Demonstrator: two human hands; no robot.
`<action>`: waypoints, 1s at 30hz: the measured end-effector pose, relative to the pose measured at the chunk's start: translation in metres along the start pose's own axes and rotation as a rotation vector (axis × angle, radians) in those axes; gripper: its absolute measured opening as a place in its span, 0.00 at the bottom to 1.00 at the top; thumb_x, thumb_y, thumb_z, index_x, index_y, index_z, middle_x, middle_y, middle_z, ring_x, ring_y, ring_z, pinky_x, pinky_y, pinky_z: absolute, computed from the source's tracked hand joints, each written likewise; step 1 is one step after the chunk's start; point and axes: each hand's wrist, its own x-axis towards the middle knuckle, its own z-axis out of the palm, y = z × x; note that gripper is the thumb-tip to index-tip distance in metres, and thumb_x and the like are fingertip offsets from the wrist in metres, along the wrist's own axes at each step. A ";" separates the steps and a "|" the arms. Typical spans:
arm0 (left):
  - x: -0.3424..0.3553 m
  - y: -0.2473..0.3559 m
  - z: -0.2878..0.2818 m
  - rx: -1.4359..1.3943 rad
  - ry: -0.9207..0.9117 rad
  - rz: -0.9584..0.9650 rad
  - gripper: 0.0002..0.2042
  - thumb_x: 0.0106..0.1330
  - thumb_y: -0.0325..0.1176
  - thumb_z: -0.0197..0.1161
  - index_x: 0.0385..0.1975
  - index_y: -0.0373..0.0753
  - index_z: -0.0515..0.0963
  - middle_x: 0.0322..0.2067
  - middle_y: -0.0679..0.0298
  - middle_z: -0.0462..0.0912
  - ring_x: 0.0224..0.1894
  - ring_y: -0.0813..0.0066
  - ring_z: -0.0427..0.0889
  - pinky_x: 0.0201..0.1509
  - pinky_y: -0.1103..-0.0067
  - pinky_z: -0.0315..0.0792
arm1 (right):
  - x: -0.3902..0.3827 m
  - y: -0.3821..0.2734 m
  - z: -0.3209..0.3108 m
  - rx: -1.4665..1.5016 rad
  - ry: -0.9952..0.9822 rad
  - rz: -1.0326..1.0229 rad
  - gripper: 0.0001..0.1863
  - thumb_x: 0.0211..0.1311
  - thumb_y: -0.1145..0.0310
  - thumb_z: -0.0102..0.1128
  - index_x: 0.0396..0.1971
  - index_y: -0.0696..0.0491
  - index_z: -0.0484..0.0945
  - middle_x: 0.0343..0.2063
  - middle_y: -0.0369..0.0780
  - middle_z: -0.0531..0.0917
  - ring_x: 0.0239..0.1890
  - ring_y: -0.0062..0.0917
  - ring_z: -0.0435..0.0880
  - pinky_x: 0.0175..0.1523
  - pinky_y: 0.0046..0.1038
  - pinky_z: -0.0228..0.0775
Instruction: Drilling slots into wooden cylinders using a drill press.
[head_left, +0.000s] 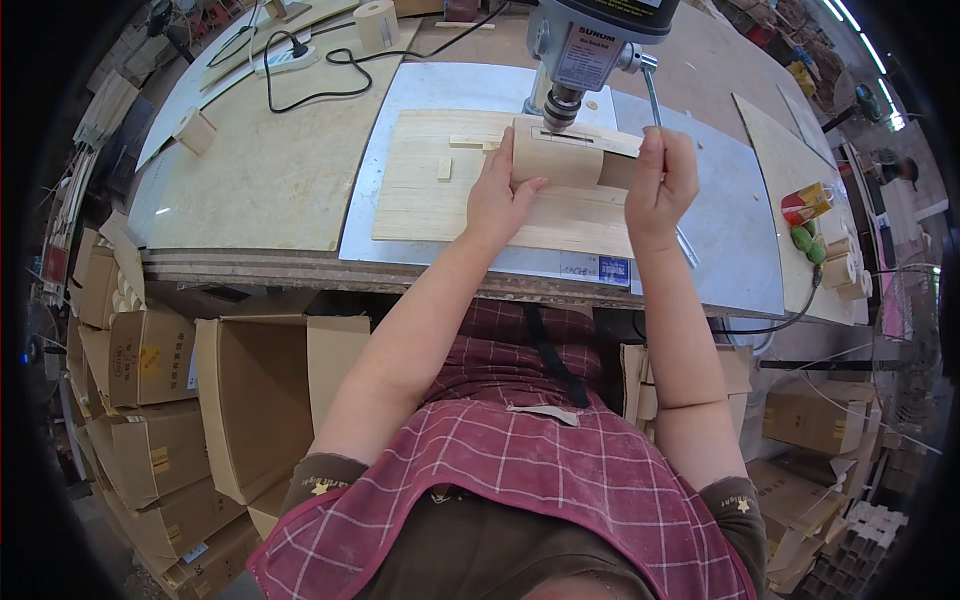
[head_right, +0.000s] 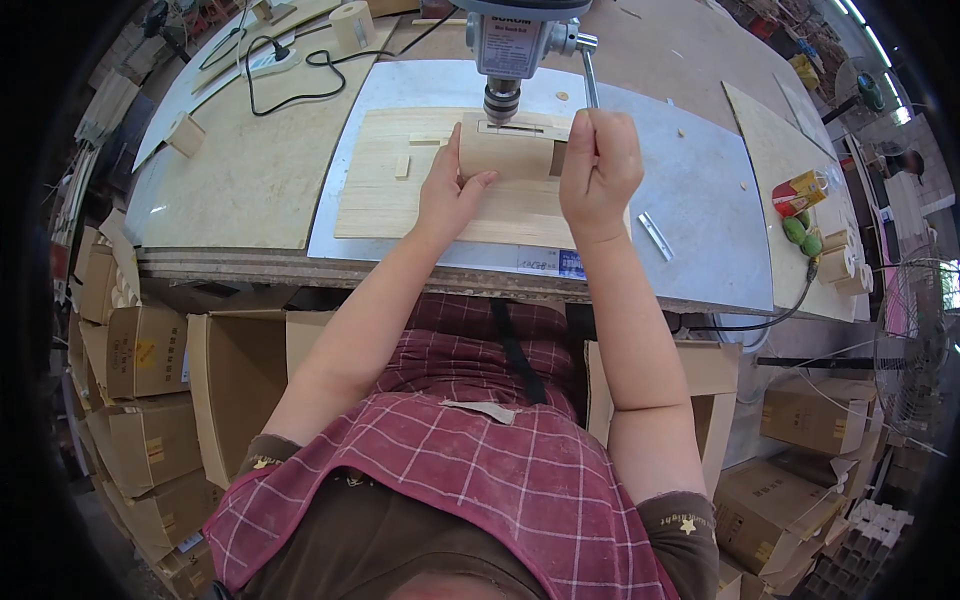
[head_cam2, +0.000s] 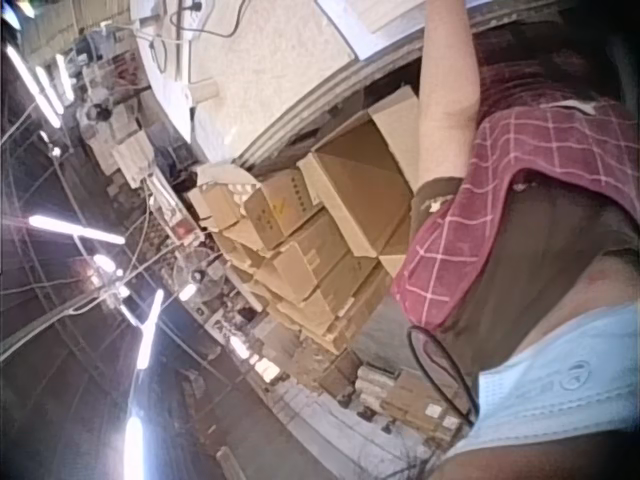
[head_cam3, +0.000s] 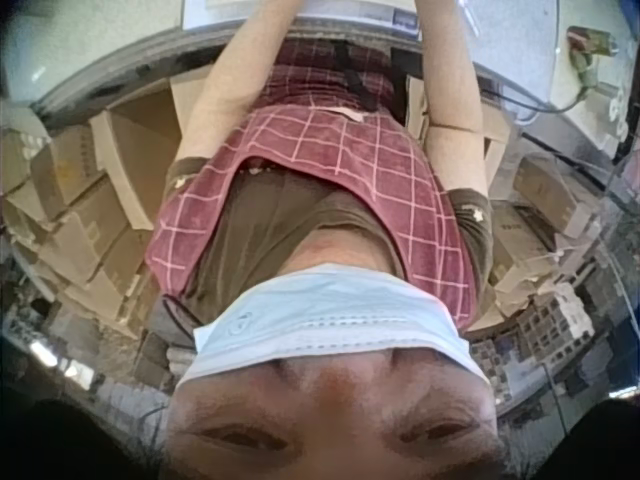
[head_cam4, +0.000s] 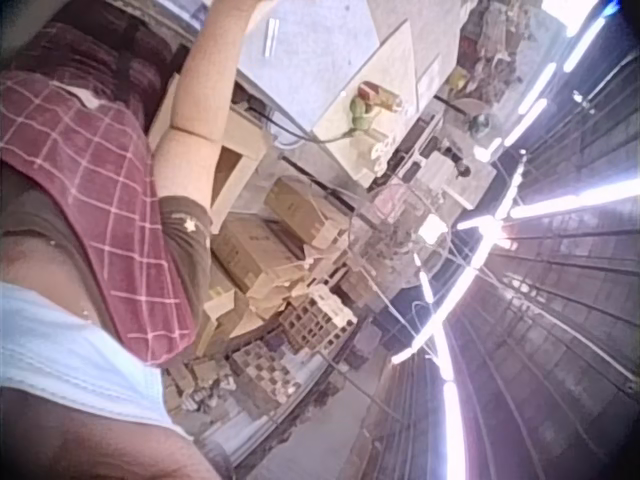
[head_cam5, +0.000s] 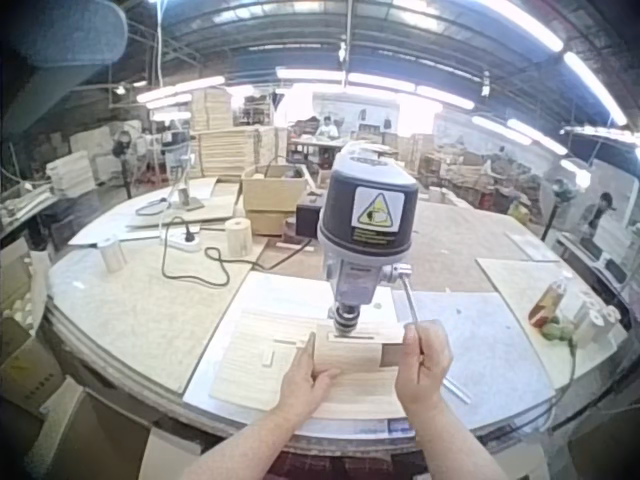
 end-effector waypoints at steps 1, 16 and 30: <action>0.000 0.000 0.000 -0.014 0.006 0.006 0.37 0.52 0.37 0.62 0.60 0.35 0.51 0.42 0.53 0.71 0.37 0.60 0.76 0.38 0.73 0.71 | -0.005 0.006 0.005 0.030 0.025 -0.032 0.04 0.57 0.76 0.50 0.24 0.58 0.71 0.18 0.39 0.70 0.20 0.24 0.67 0.24 0.23 0.58; 0.001 -0.003 0.003 -0.010 0.039 0.085 0.36 0.52 0.35 0.63 0.60 0.34 0.52 0.41 0.52 0.71 0.37 0.61 0.75 0.37 0.75 0.71 | -0.012 0.018 0.002 -0.008 -0.009 -0.071 0.02 0.54 0.77 0.53 0.28 0.56 0.73 0.23 0.40 0.72 0.23 0.27 0.71 0.27 0.23 0.63; 0.003 -0.002 0.003 -0.058 0.026 0.081 0.36 0.52 0.35 0.63 0.60 0.33 0.52 0.40 0.54 0.71 0.35 0.64 0.75 0.38 0.77 0.70 | 0.174 0.033 0.011 -0.374 -0.257 0.105 0.17 0.59 0.58 0.43 0.24 0.57 0.73 0.21 0.51 0.75 0.27 0.45 0.75 0.31 0.38 0.65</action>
